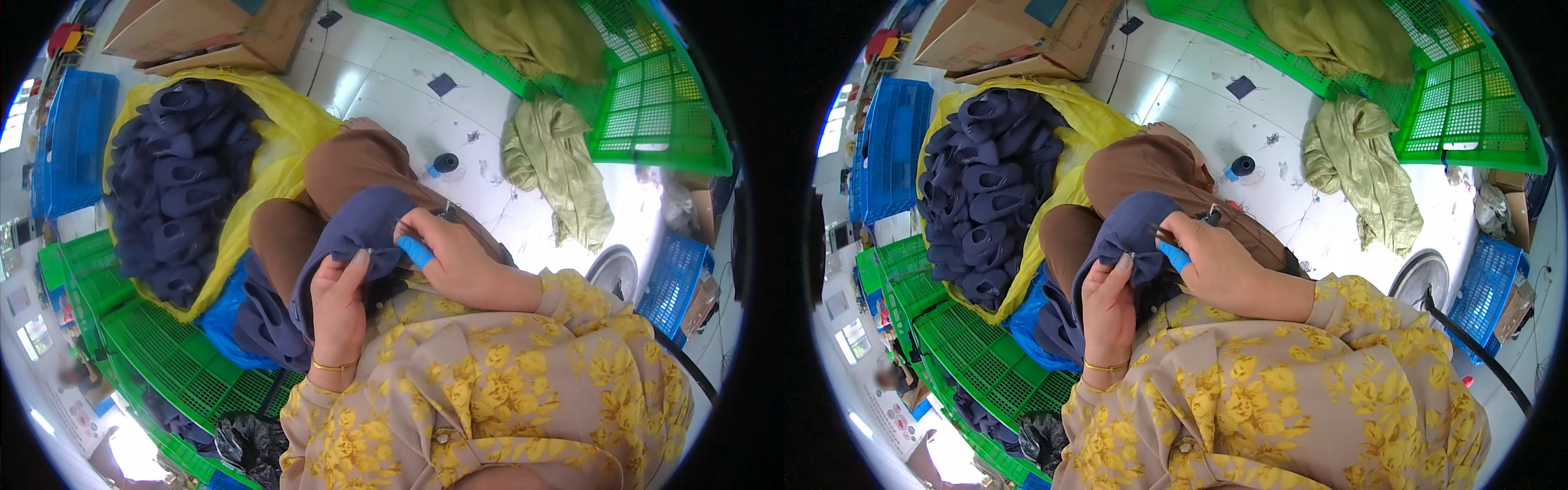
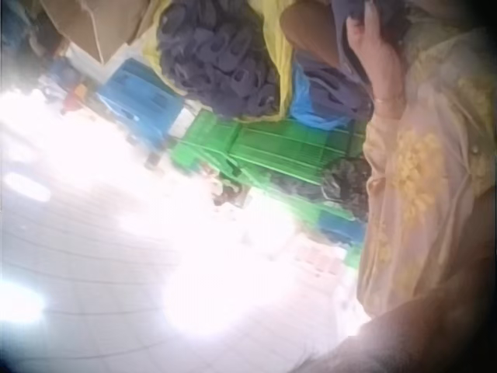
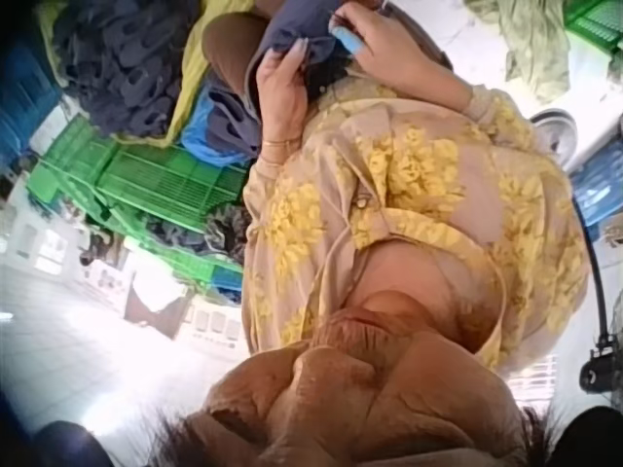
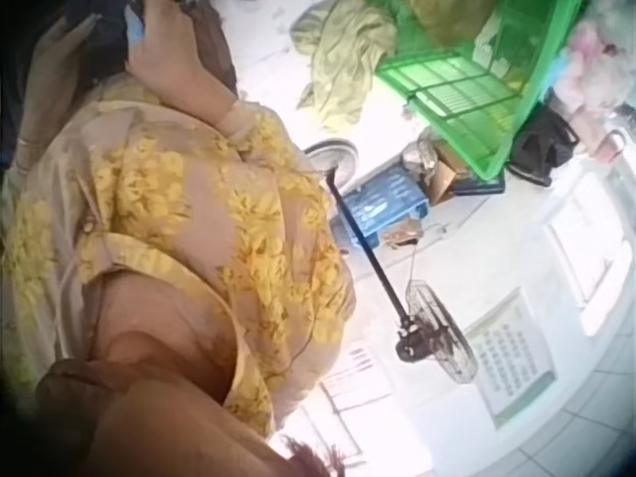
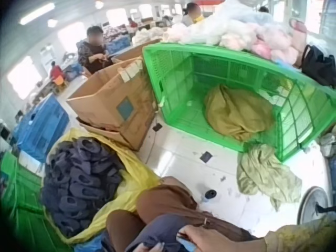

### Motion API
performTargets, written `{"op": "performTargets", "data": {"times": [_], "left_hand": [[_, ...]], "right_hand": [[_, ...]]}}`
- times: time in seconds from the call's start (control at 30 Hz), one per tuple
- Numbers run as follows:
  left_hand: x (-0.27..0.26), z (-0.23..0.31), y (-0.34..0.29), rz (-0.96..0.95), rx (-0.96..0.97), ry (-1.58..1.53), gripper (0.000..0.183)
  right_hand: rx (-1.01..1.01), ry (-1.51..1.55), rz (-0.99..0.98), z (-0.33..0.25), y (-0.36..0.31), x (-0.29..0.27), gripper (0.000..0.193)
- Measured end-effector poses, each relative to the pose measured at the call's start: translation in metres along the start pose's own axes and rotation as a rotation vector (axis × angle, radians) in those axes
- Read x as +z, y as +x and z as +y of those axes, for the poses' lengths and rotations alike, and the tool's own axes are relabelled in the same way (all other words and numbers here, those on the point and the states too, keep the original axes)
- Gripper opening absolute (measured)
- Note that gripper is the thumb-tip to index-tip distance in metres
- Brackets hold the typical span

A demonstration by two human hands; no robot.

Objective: The person trims excess fabric or threads from the edges of dark blue slip-on shoes using a small blue tool. They handle each shoe one at a time, rotating it to reach different edges, and place trimmed pieces aside.

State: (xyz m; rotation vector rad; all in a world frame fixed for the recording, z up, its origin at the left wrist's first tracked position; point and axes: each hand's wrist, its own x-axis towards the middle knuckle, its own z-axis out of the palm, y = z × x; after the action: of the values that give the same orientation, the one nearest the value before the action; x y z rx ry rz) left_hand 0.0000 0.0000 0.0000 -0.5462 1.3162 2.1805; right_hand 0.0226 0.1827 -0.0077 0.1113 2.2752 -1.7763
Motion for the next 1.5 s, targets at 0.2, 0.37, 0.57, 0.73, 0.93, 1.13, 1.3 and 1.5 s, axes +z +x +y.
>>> {"op": "performTargets", "data": {"times": [0.2,0.37,0.57,0.73,0.93,1.13,1.3,1.5], "left_hand": [[-0.015,-0.010,-0.005,-0.085,0.029,-0.008,0.019],[-0.021,-0.013,-0.002,-0.093,0.038,-0.011,0.020],[-0.019,-0.012,-0.004,-0.092,0.037,-0.027,0.021],[-0.019,-0.013,-0.005,-0.089,0.040,-0.023,0.021],[-0.018,-0.013,-0.004,-0.113,0.057,-0.023,0.021],[-0.017,-0.014,-0.003,-0.095,0.039,-0.071,0.021],[-0.018,-0.017,-0.003,-0.108,0.046,-0.101,0.021],[-0.018,-0.018,-0.003,-0.089,0.064,-0.110,0.022]], "right_hand": [[-0.061,0.015,-0.067,-0.004,-0.011,-0.004,0.022],[-0.068,0.058,-0.088,-0.005,-0.011,-0.004,0.025],[-0.088,0.040,-0.080,-0.004,-0.012,-0.001,0.028],[-0.118,-0.035,-0.059,-0.006,-0.008,0.001,0.023],[-0.135,-0.066,-0.062,0.006,-0.006,0.012,0.028],[-0.192,0.004,0.012,0.013,-0.005,0.022,0.031],[-0.224,0.003,0.051,0.014,-0.003,0.027,0.031],[-0.147,-0.085,-0.056,0.007,-0.005,0.018,0.029]]}}
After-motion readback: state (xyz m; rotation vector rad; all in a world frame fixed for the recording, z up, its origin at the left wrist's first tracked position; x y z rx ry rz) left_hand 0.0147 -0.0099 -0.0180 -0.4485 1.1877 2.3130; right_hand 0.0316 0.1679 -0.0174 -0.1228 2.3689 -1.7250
